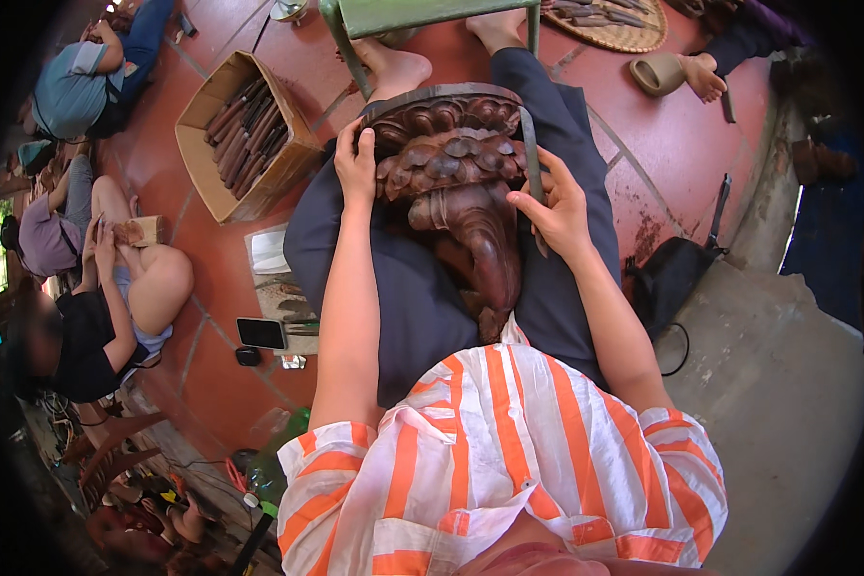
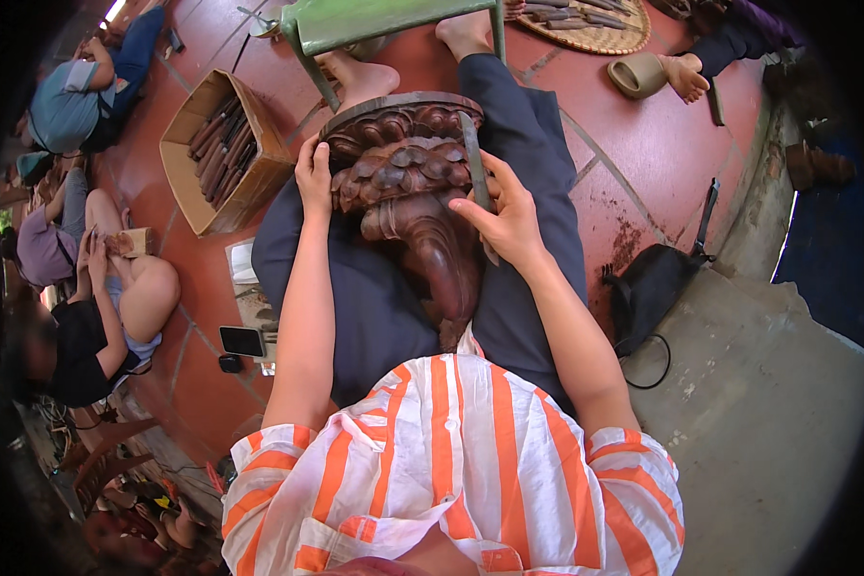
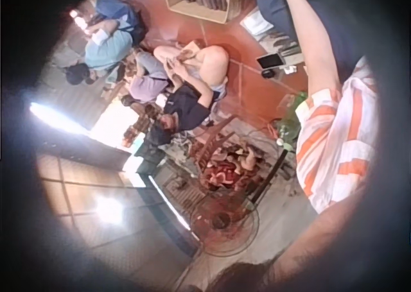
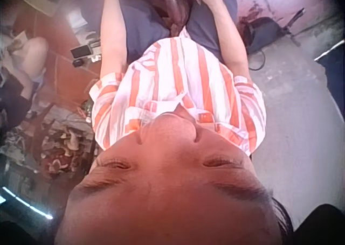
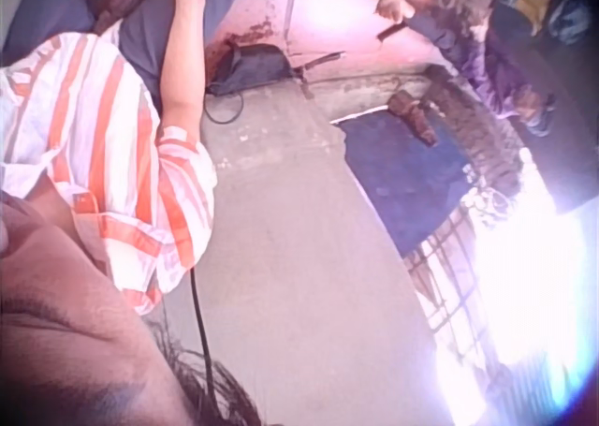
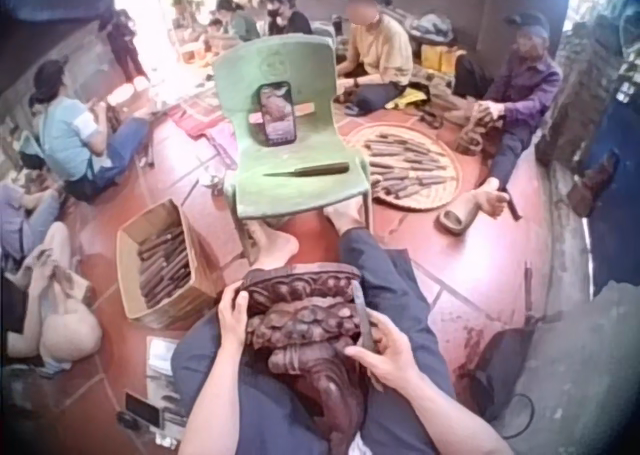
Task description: The person carves a dark wooden object resting on their lap using a small carving knife. They hold the object with one hand and carefully shape the surface with the other, occasionally adjusting their grip.
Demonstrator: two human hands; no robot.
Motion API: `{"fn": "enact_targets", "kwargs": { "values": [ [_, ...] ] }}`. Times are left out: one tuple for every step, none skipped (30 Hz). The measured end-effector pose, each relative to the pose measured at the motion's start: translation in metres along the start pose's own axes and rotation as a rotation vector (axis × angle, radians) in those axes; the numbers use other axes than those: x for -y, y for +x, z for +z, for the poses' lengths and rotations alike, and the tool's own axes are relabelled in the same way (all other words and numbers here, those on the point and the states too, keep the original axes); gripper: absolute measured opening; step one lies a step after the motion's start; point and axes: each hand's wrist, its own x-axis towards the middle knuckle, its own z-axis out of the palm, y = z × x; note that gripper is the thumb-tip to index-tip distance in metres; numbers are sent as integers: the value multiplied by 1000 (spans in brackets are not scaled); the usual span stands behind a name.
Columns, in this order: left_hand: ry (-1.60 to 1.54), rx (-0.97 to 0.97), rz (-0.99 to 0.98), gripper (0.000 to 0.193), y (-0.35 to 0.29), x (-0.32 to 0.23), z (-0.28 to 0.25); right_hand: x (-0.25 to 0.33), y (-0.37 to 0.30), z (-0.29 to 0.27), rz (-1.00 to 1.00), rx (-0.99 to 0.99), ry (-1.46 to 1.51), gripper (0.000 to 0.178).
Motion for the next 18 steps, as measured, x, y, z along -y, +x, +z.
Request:
{"fn": "enact_targets", "kwargs": {
  "values": [
    [6, -1, -2, 35, 0, -1, 0, -1, 0, 1, -21, 2, -4, 64],
    [11, -2, -5, 35, 0, -2, 0, -1, 1, 1, -2, -16, -5, 62],
    [16, 0, -11, 35, -1, -5, 1, 2, 1, 1, 22, -37, -8, 60],
    [20, -3, -12, 35, -2, -7, 1, 5, 2, 1, 47, -58, -10, 58],
    [24, -7, -13, 35, -3, -10, 0, 5, 3, -1, 83, -70, 54, 52],
    [23, -12, -11, 35, -3, -11, 1, 5, 5, -2, 99, -108, 76, 51],
    [27, -14, -28, 35, -3, -11, 1, 5, 7, -4, 115, -146, 97, 50],
    [21, -10, -26, 35, -3, -12, 2, 4, 9, -6, 131, -183, 119, 49],
    [19, -11, -22, 35, -2, -11, 0, 2, 11, -6, 130, -210, 116, 45],
    [18, -13, -19, 35, -2, -10, -1, 0, 11, -6, 128, -228, 120, 44],
    [21, -24, -33, 35, -3, -9, 0, -1, 11, -6, 126, -245, 124, 43],
    [18, -22, -30, 35, -3, -9, 1, -1, 11, -6, 125, -264, 128, 43],
    [15, -20, -27, 34, -4, -10, 2, -6, 12, -7, 91, -252, 123, 42],
    [11, -18, -25, 34, -3, -10, 3, -14, 13, -9, 56, -240, 117, 41],
    [14, -19, -26, 34, -3, -9, 2, -14, 15, -8, 22, -224, 112, 40],
    [16, -20, -27, 34, -2, -7, 1, -14, 15, -8, 28, -219, 122, 36],
    [19, -21, -28, 34, -2, -5, 1, -13, 15, -7, 35, -214, 131, 32],
    [22, -21, -25, 35, -2, -5, 0, -11, 15, -6, 41, -210, 139, 28]
  ]
}}
